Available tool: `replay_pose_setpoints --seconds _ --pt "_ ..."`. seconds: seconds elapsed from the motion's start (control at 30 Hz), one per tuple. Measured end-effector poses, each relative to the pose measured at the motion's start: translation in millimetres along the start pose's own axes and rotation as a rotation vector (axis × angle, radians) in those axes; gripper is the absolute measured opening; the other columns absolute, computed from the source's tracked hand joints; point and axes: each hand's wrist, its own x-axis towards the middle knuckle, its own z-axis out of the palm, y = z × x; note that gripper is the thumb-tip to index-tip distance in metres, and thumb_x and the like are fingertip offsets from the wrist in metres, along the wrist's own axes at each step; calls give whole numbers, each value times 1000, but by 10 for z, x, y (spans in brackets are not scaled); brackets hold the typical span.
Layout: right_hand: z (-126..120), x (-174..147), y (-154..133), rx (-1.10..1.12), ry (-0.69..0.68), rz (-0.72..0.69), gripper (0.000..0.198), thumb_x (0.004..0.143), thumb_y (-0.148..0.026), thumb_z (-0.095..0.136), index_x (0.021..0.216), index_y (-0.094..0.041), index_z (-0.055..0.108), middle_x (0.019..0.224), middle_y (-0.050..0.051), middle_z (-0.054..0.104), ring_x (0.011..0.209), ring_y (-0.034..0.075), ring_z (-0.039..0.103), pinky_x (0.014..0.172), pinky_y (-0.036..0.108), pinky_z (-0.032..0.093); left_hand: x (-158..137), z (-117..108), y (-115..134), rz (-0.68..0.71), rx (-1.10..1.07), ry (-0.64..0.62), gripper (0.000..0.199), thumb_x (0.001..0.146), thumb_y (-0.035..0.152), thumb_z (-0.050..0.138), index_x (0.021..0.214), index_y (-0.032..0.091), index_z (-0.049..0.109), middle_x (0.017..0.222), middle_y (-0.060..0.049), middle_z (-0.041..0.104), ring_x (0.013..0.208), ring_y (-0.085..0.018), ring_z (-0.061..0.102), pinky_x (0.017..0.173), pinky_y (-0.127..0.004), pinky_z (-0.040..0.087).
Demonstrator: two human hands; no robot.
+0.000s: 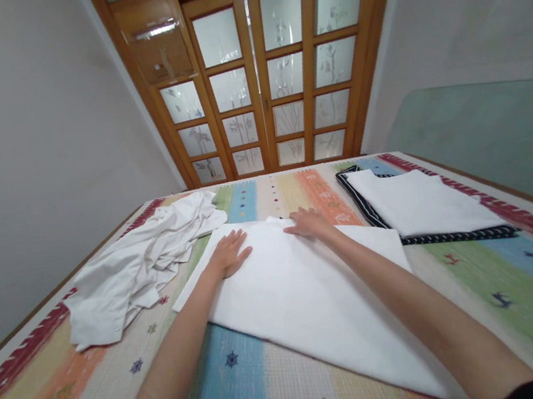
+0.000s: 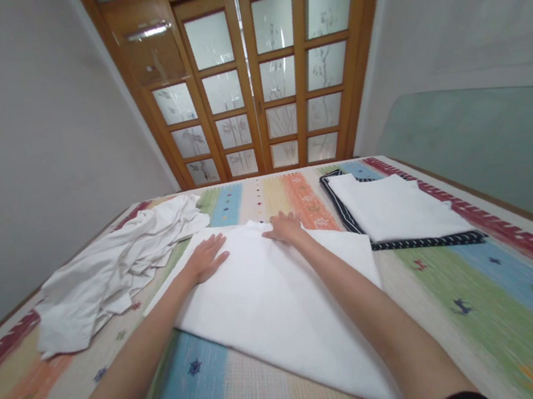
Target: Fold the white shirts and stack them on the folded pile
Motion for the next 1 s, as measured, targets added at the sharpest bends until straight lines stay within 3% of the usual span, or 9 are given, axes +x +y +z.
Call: replay_pose_setpoints --seconds 0.27,0.63,0.77,0.87,1.0 --pt "107 -225 355 -51 10 -57 71 86 -57 56 141 -14 44 156 22 25 143 38 24 113 49 22 416 69 -141 167 26 136 63 96 50 31 139 7 48 150 -17 40 143 -30 29 118 -46 24" --pt "354 -720 744 -23 116 -129 81 84 -59 57 145 -12 34 155 21 27 145 37 20 114 50 20 935 -26 0 314 220 284 48 93 40 39 124 11 60 139 -18 53 135 -33 41 107 -49 35" --pt "397 -872 741 2 166 -104 85 83 -56 59 146 -6 32 156 26 22 146 38 15 115 51 20 1194 8 162 370 273 341 38 91 29 43 118 12 65 136 -19 56 134 -33 44 105 -53 35" --pt "436 -940 710 75 233 -94 86 82 -51 62 146 -2 30 155 28 22 146 38 14 116 51 19 1289 64 403 326 293 367 35 87 12 42 111 10 68 133 -20 58 132 -31 46 105 -52 35" --pt "485 -988 750 327 271 -174 72 80 -48 65 140 -14 42 144 19 46 135 34 39 110 50 32 1063 126 710 211 321 378 36 88 9 38 109 8 67 132 -22 58 129 -33 50 98 -49 42"
